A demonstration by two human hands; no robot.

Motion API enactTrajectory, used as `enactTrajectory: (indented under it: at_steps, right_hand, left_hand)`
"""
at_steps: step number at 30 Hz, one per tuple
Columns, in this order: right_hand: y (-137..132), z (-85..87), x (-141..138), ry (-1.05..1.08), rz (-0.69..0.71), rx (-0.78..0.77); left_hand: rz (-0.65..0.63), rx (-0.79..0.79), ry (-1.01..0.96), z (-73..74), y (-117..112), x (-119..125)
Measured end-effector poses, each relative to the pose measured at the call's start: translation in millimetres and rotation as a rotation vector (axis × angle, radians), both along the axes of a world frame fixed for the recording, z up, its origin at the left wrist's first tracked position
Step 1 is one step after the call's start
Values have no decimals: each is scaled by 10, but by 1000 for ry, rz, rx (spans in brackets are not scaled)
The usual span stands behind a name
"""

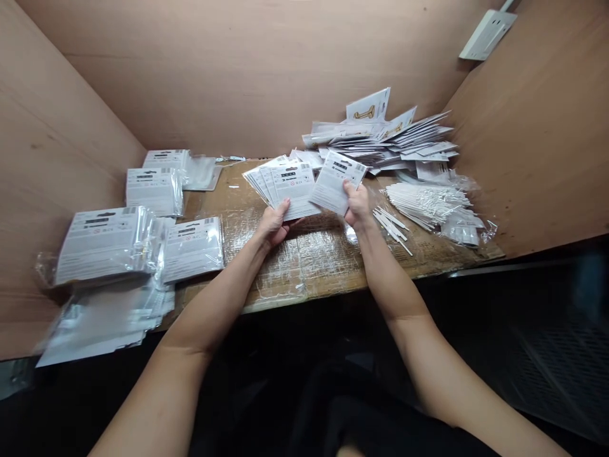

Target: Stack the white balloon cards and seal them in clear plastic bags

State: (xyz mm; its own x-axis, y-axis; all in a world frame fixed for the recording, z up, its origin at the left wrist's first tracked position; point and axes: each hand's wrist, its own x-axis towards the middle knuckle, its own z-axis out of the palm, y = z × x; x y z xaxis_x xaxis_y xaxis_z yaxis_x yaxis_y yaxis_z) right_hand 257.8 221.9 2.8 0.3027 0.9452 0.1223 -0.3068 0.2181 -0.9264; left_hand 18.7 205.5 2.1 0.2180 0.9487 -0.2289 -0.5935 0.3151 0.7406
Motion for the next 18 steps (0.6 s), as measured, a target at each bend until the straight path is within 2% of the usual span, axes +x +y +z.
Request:
enactTrajectory:
  at_steps: [2,4,6,9,12,15,18]
  right_hand:
    - [-37,29,17,50,97,-18]
    - [-84,35,-55,45,235,-57]
    - [-120,23,-151,12,316,-89]
    - [-132,11,-196,-25,315,-98]
    - [-125,37,-141,27,267,-70]
    - [-144,71,-157,100,274,-68]
    - [-183,81,-253,95,341,-86]
  left_hand:
    - [68,45,-9,0,9,1]
    - [110,69,-2,7,6,7]
    - [135,65,3,29,12,6]
    - [170,47,-19,81,57,-38]
    - [211,51,0,98,96,-88]
    - [219,79,49,50,70,-61]
    - [177,151,87,-22,30,8]
